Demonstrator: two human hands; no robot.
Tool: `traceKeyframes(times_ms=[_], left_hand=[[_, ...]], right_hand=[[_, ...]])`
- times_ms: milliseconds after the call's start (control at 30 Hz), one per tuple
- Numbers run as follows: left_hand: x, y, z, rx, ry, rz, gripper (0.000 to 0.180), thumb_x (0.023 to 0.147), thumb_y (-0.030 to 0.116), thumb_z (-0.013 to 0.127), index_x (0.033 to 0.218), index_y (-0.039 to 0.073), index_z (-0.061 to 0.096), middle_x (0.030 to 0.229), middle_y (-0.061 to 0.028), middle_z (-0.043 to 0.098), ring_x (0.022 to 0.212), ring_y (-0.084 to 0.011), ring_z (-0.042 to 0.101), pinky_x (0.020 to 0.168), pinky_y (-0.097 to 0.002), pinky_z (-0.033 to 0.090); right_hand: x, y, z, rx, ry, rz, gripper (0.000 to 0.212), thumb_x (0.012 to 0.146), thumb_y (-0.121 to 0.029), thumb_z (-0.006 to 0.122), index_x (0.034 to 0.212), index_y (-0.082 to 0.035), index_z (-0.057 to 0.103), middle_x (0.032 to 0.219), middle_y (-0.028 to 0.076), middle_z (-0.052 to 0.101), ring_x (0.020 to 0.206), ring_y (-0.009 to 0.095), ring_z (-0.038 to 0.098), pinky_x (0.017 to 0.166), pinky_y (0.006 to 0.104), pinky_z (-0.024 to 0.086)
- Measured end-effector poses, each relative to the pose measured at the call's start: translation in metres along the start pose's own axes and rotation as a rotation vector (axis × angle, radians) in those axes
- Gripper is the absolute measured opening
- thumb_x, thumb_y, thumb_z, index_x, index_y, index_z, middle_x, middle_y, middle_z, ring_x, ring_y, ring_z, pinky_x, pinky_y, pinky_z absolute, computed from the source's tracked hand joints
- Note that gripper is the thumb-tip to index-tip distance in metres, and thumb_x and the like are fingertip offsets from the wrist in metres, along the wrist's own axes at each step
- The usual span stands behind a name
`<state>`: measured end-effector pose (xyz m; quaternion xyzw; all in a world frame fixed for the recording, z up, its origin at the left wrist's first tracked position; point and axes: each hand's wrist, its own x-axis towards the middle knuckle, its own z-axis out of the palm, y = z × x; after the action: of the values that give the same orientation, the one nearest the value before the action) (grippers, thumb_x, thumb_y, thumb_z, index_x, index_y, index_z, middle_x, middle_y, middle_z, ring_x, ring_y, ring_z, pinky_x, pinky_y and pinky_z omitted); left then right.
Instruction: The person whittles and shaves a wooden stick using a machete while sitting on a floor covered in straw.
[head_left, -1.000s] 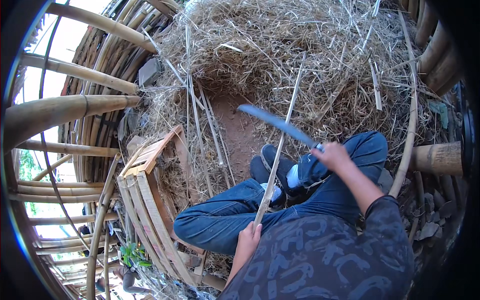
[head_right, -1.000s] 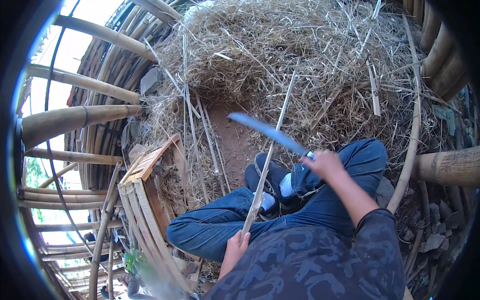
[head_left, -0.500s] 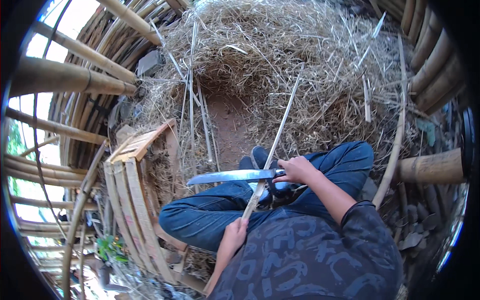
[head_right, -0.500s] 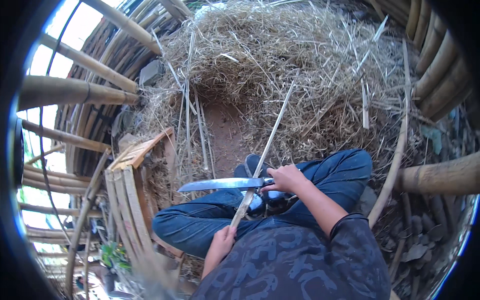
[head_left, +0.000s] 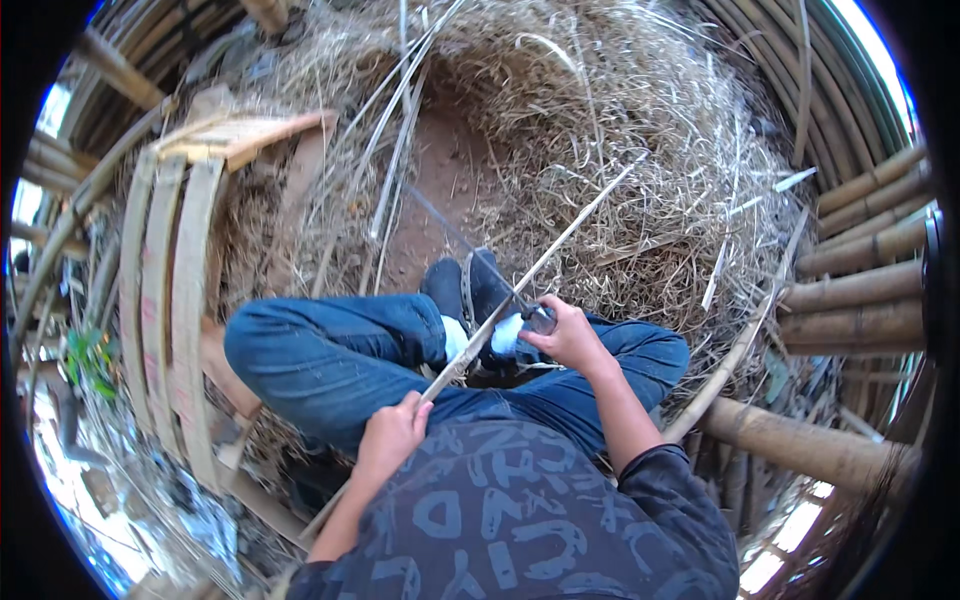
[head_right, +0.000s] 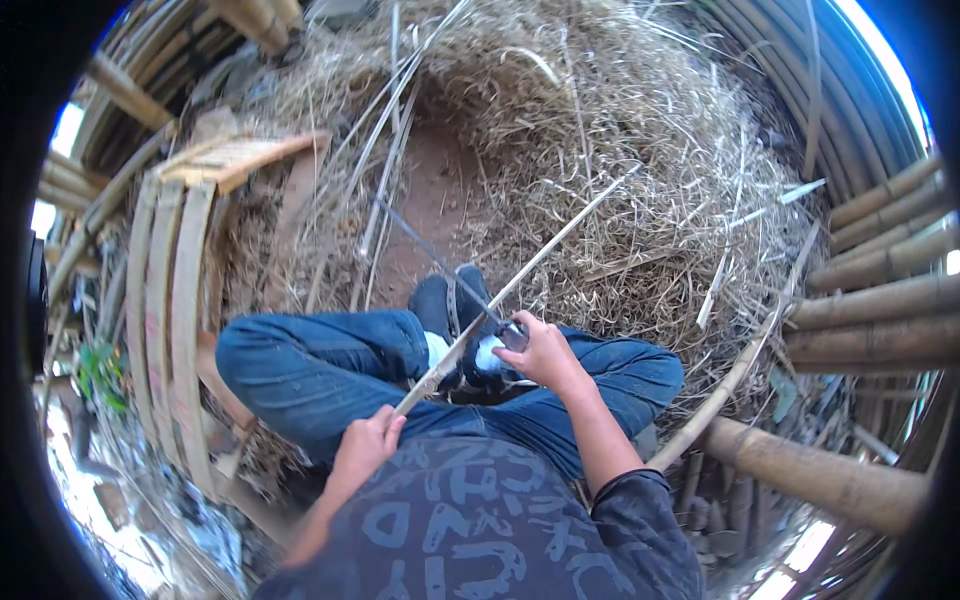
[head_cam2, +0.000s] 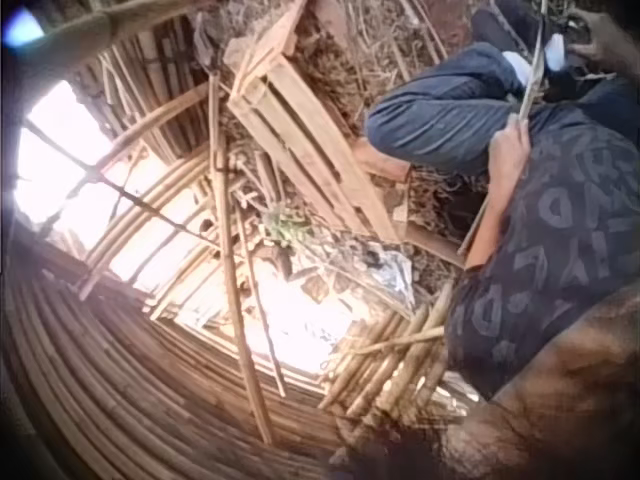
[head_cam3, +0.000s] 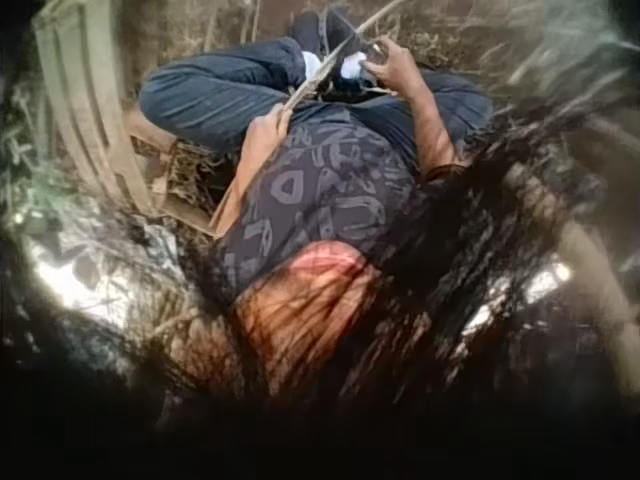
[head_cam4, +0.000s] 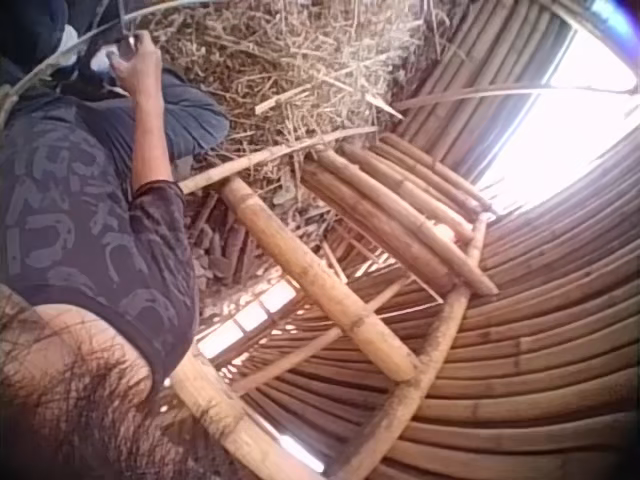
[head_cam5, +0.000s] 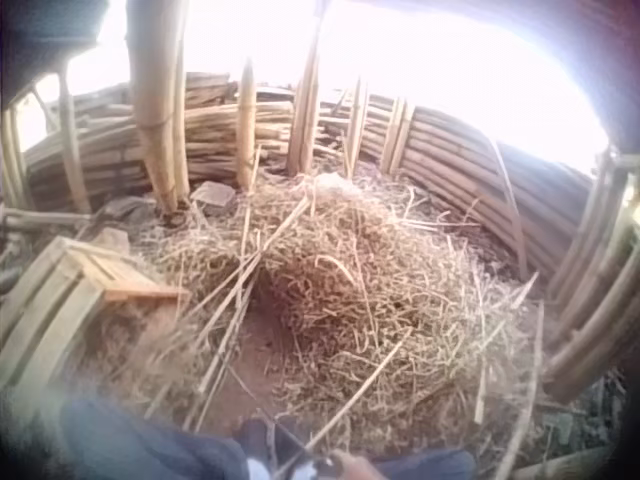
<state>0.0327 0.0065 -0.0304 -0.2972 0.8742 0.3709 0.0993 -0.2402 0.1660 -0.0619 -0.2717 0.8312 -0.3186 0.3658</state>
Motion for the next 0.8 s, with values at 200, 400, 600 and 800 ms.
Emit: traceKeyframes(times_ms=[200, 400, 600, 800], left_hand=[[-0.027, 0.015, -0.037, 0.178, 0.091, -0.178, 0.028, 0.091, 0.031, 0.059, 0.077, 0.006, 0.056, 0.061, -0.0157, 0.061, 0.057, -0.0356, 0.062, 0.052, -0.0473, 0.048], [-0.052, 0.000, -0.057, 0.225, 0.114, -0.456, 0.040, 0.085, 0.037, 0.066, 0.065, 0.003, 0.059, 0.059, -0.0175, 0.060, 0.058, -0.0368, 0.062, 0.056, -0.0463, 0.048], [-0.062, -0.025, -0.060, 0.331, 0.104, -0.572, 0.054, 0.084, 0.048, 0.064, 0.058, 0.001, 0.062, 0.057, -0.0202, 0.059, 0.058, -0.0380, 0.062, 0.056, -0.0460, 0.048], [-0.053, -0.033, -0.054, 0.460, 0.124, -0.432, 0.060, 0.085, 0.052, 0.061, 0.059, -0.002, 0.065, 0.057, -0.0236, 0.059, 0.056, -0.0398, 0.062, 0.054, -0.0462, 0.050]], right_hand=[[-0.001, -0.010, 0.012, -0.099, -0.117, -0.048, 0.037, 0.078, -0.019, 0.070, 0.108, -0.002, 0.055, 0.082, 0.020, 0.069, 0.080, 0.037, 0.068, 0.070, 0.0428, 0.053], [-0.009, -0.047, 0.036, -0.137, -0.164, -0.096, 0.037, 0.077, -0.031, 0.076, 0.092, -0.001, 0.060, 0.075, 0.020, 0.067, 0.077, 0.040, 0.066, 0.067, 0.0441, 0.052], [-0.013, -0.037, 0.050, -0.249, -0.078, -0.179, 0.054, 0.075, -0.055, 0.072, 0.074, -0.002, 0.061, 0.062, 0.018, 0.064, 0.065, 0.038, 0.065, 0.059, 0.0443, 0.052], [-0.007, 0.012, 0.052, -0.511, 0.133, -0.248, 0.054, 0.074, -0.059, 0.070, 0.072, -0.007, 0.061, 0.061, 0.014, 0.064, 0.060, 0.032, 0.066, 0.054, 0.0426, 0.052]])
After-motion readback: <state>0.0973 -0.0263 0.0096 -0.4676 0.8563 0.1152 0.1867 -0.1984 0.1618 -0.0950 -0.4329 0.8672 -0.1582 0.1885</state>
